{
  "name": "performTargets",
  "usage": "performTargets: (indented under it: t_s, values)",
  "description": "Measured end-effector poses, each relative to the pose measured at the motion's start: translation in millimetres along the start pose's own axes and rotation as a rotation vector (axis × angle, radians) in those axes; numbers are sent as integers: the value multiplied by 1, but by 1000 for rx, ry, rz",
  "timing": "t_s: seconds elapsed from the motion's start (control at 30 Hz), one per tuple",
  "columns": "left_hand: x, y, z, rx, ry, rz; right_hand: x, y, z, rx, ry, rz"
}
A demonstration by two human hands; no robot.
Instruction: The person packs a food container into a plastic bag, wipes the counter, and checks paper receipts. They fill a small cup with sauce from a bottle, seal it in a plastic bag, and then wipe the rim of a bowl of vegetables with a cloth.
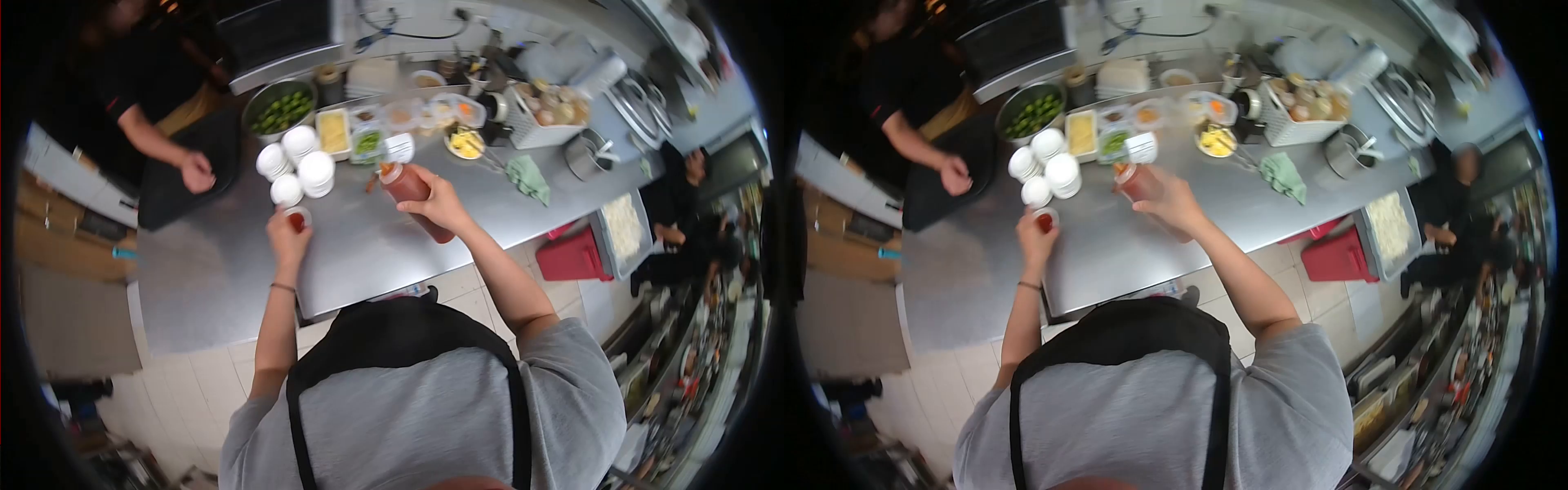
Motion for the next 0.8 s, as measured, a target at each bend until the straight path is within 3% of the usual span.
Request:
performTargets:
  t_s: [0.1, 0.17, 0.3, 0.5, 0.53, 0.63, 0.7, 0.8]
  values:
    - [37, -20, -7, -251, -138, -98, -10, -51, 4, -147, -14, -46]
    - [80, -22, -18, -326, -220, -202, -7, -95, 3, -275, 39, -115]
    - [116, -16, -25, -369, -281, -308, -32, -189, -16, -529, -25, 47]
    - [97, -18, 1, -436, -308, -283, -97, -338, -96, -845, -206, 120]
    - [84, -21, 12, -471, -297, -305, -112, -357, -113, -956, -299, 180]
    - [66, -14, 45, -517, -351, -324, -141, -396, -153, -1082, -332, 285]
    - [50, -7, 63, -526, -420, -326, -185, -415, -181, -1059, -343, 232]
    - [9, -7, 86, -503, -495, -322, -235, -422, -204, -965, -193, 309]
Point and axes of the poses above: each hand's wrist, its own z-axis away from the middle knuckle, its own y-axis out of the palm, x = y × z, the point moved 1 cm from there along -z, towards the middle knuckle, and after that the axes turned 1 degree about -x, right-handed, at the moved point
